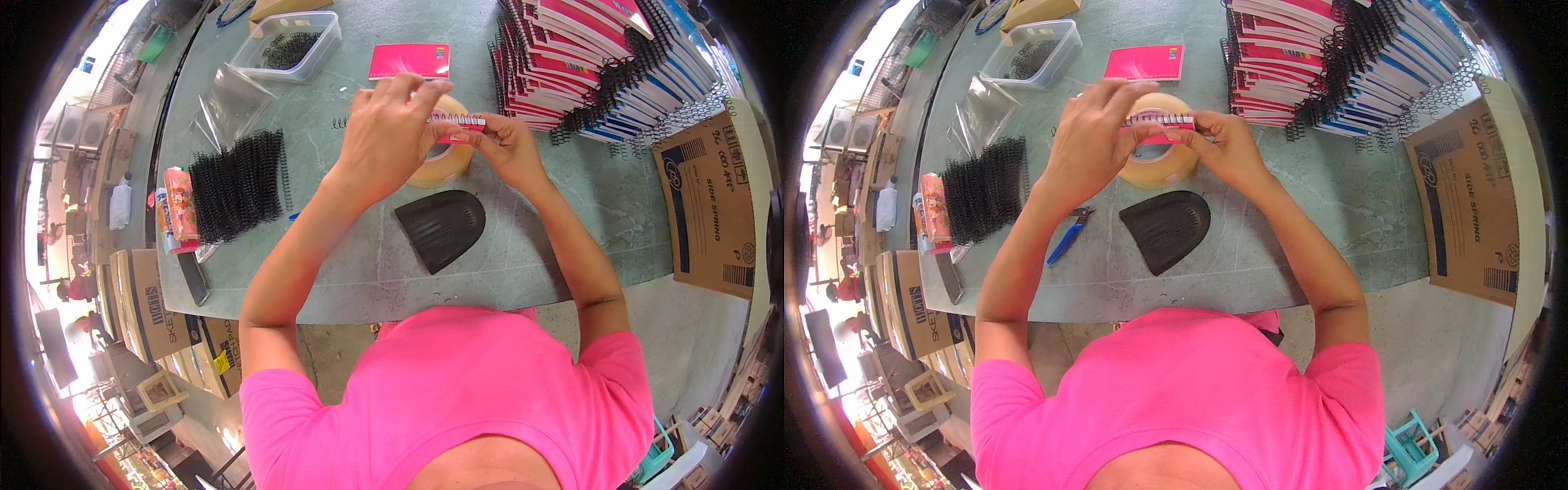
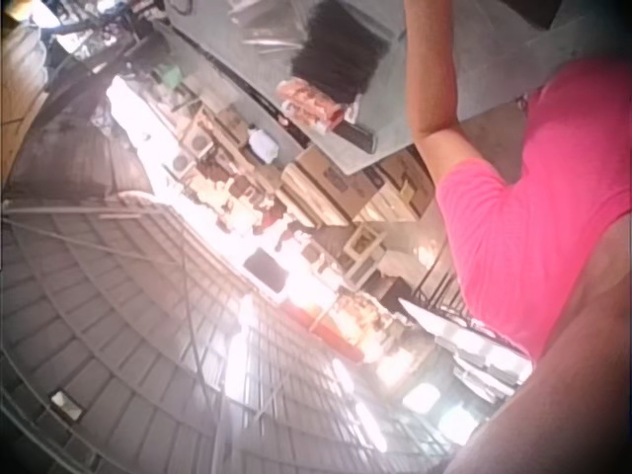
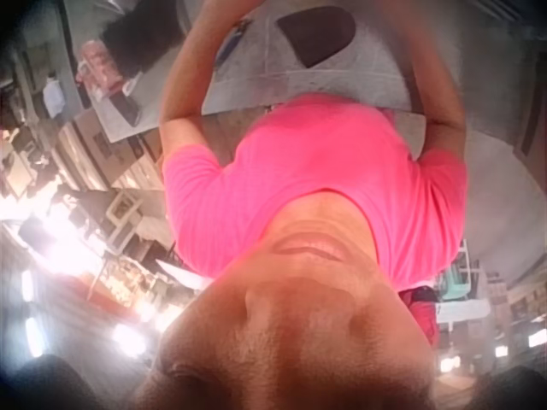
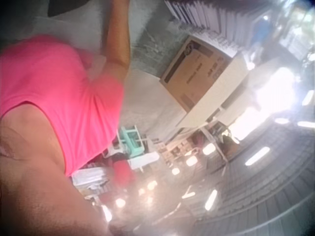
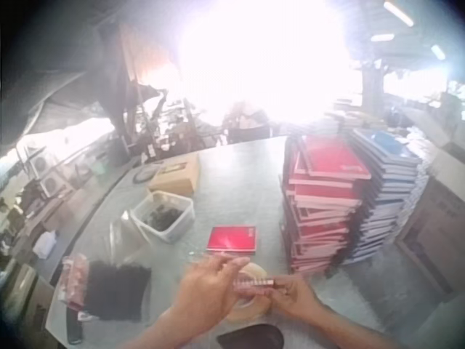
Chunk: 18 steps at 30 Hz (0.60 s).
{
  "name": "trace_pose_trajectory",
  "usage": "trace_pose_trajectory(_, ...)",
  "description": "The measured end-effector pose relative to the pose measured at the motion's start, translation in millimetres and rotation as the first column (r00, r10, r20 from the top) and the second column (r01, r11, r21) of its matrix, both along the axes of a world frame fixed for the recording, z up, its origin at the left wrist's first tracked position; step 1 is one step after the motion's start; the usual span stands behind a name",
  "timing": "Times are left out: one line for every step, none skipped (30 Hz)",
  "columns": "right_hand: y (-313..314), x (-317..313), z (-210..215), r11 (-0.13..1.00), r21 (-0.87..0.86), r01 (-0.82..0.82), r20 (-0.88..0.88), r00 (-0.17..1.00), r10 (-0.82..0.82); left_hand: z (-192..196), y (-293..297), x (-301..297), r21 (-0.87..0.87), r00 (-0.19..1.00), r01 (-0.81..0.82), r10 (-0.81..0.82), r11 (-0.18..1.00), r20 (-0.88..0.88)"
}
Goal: The person inserts spiral coils into notebooks, uses a tool to cut the wire, and then places the finished notebooks into a cardboard box.
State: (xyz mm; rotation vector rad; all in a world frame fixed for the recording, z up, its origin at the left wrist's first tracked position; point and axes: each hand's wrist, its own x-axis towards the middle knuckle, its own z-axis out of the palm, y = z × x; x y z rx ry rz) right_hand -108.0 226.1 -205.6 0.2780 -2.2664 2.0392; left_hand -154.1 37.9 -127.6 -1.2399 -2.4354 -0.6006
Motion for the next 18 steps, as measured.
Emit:
trace_pose_trajectory(-3,2,5,1.000,0.027,0.013,-0.002,1.000,-0.013,-3,0,-2,-0.002,0.999,0.040,-0.040,0.999,0.022)
trace_pose_trajectory(-4,3,8,0.998,0.055,0.025,-0.005,1.000,-0.025,-5,0,-4,0.034,0.995,0.058,-0.061,0.998,0.074)
trace_pose_trajectory(-3,3,7,0.998,0.061,0.025,-0.015,1.000,-0.024,-6,2,-6,0.070,0.989,0.081,-0.089,0.994,0.120)
trace_pose_trajectory(0,2,3,0.997,0.067,0.024,-0.024,0.999,-0.022,-6,3,-7,0.106,0.979,0.102,-0.118,0.989,0.166)
trace_pose_trajectory(1,2,0,0.997,0.073,0.023,-0.034,0.999,-0.020,-5,5,-7,0.122,0.979,0.109,-0.128,0.986,0.158)
trace_pose_trajectory(2,1,-3,0.997,0.071,0.035,-0.054,0.998,-0.032,-5,9,-4,0.138,0.978,0.117,-0.138,0.984,0.154)
trace_pose_trajectory(2,1,-5,0.996,0.070,0.048,-0.073,0.996,-0.043,-5,13,-2,0.153,0.978,0.124,-0.147,0.980,0.149)
trace_pose_trajectory(2,1,-7,0.996,0.067,0.060,-0.093,0.994,-0.054,-6,17,-1,0.153,0.971,0.160,-0.184,0.975,0.156)
trace_pose_trajectory(2,1,-8,0.991,0.103,0.081,-0.099,0.993,-0.070,-7,21,0,0.151,0.963,0.192,-0.216,0.970,0.162)
trace_pose_trajectory(2,0,-9,0.985,0.139,0.101,-0.105,0.991,-0.087,-9,23,1,0.150,0.954,0.223,-0.248,0.963,0.169)
trace_pose_trajectory(1,0,-9,0.977,0.174,0.121,-0.111,0.988,-0.103,-11,25,1,0.167,0.948,0.239,-0.267,0.957,0.173)
trace_pose_trajectory(1,1,-8,0.976,0.180,0.125,-0.109,0.988,-0.106,-12,26,1,0.184,0.941,0.255,-0.287,0.949,0.177)
trace_pose_trajectory(0,2,-7,0.974,0.186,0.128,-0.107,0.988,-0.110,-13,27,0,0.202,0.934,0.271,-0.308,0.941,0.180)
trace_pose_trajectory(-1,4,-6,0.973,0.192,0.131,-0.105,0.988,-0.113,-13,26,0,0.186,0.939,0.259,-0.292,0.948,0.182)
trace_pose_trajectory(-1,6,1,0.954,0.277,0.118,-0.079,0.992,-0.100,-10,26,0,0.170,0.944,0.245,-0.276,0.954,0.184)
trace_pose_trajectory(-3,9,11,0.927,0.360,0.103,-0.052,0.995,-0.090,-8,25,0,0.154,0.948,0.232,-0.259,0.960,0.185)
trace_pose_trajectory(-6,11,17,0.895,0.439,0.084,-0.024,0.996,-0.081,-9,22,2,0.167,0.952,0.210,-0.240,0.963,0.191)
trace_pose_trajectory(-6,11,14,0.905,0.414,0.093,-0.028,0.996,-0.090,-7,24,3,0.186,0.954,0.202,-0.236,0.962,0.183)
